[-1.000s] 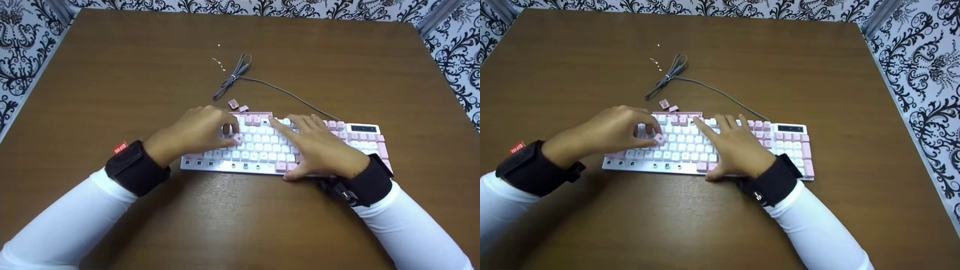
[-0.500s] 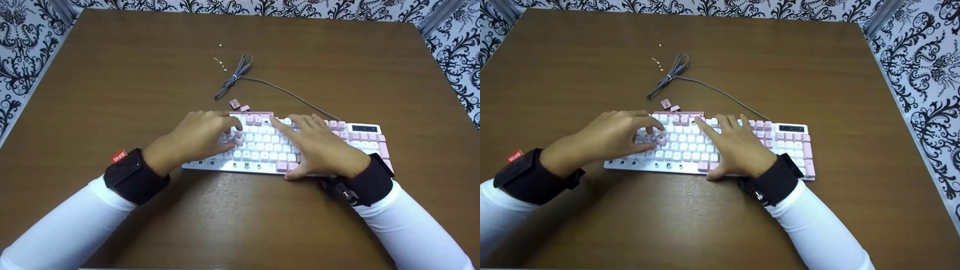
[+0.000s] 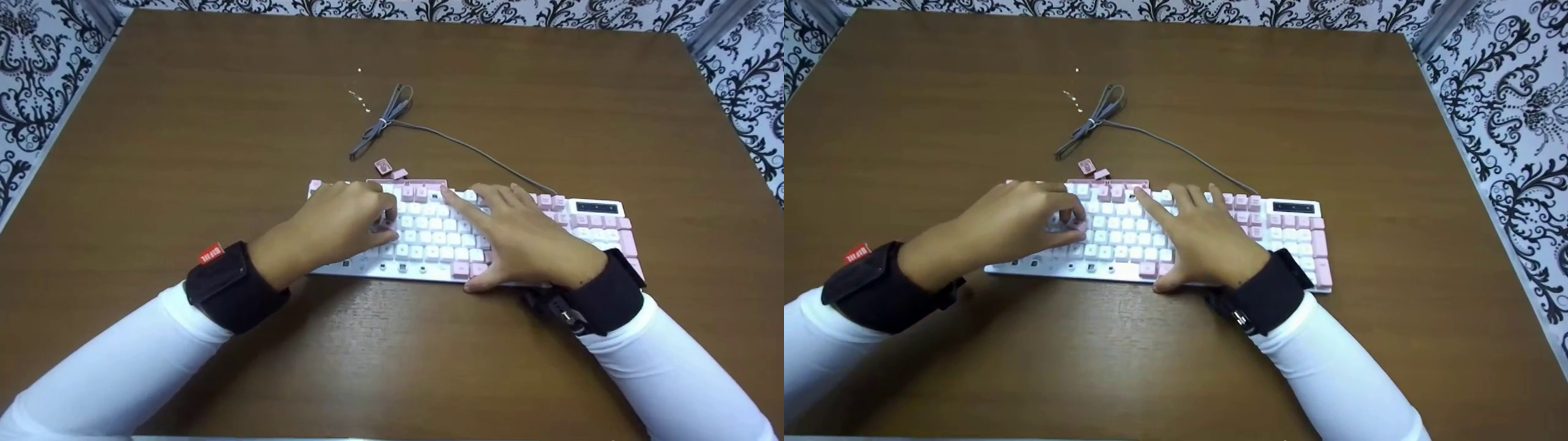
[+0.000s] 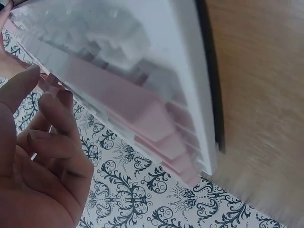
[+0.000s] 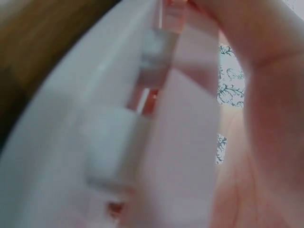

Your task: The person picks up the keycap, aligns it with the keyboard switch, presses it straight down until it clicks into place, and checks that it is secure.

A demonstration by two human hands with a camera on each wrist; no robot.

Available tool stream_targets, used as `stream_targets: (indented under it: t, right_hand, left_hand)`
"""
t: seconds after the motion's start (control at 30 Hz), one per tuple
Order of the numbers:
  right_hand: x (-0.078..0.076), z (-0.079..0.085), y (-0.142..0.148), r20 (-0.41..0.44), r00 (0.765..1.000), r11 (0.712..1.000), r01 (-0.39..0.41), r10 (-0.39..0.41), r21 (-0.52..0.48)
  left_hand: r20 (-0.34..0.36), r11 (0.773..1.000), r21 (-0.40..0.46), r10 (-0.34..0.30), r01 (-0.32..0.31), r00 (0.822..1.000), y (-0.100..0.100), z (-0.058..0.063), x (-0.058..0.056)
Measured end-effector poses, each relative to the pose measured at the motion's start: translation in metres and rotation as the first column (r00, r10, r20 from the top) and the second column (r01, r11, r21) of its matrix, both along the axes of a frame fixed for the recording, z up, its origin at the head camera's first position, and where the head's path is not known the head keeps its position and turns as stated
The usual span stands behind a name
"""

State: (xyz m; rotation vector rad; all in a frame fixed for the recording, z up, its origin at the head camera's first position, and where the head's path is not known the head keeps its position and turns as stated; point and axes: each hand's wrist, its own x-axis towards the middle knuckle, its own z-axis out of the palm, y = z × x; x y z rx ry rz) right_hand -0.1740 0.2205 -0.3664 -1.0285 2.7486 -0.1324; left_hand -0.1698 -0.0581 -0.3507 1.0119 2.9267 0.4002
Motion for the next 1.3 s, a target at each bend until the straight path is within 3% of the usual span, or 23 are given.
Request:
stream_targets:
  t: [0.33, 0.47, 0.8, 1.1, 1.3]
  right_hand:
    - [0.000, 0.002, 0.000, -0.014, 1.000, 1.000, -0.009, 0.009, 0.002]
    - [0.000, 0.003, 0.002, -0.004, 1.000, 1.000, -0.003, 0.003, 0.008]
    - [0.000, 0.000, 0.003, -0.004, 1.000, 1.000, 0.004, -0.004, 0.007]
    - [0.000, 0.000, 0.001, -0.014, 1.000, 1.000, -0.002, 0.002, 0.004]
    - [-0.001, 0.000, 0.001, -0.045, 0.998, 0.998, -0.049, 0.047, -0.027]
  left_hand:
    - [-0.038, 0.998, 0.064, -0.002, 0.005, 0.999, -0.015, 0.001, 0.011]
    - [-0.048, 0.999, 0.051, -0.003, 0.005, 0.999, -0.019, 0.002, 0.016]
    - [0.048, 0.999, 0.033, 0.011, -0.013, 0.999, -0.025, 0.004, 0.019]
    - [0.022, 0.999, 0.048, -0.017, 0.016, 1.000, -0.031, 0.004, 0.020]
    - [-0.027, 0.999, 0.035, -0.036, 0.037, 0.999, -0.036, 0.002, 0.023]
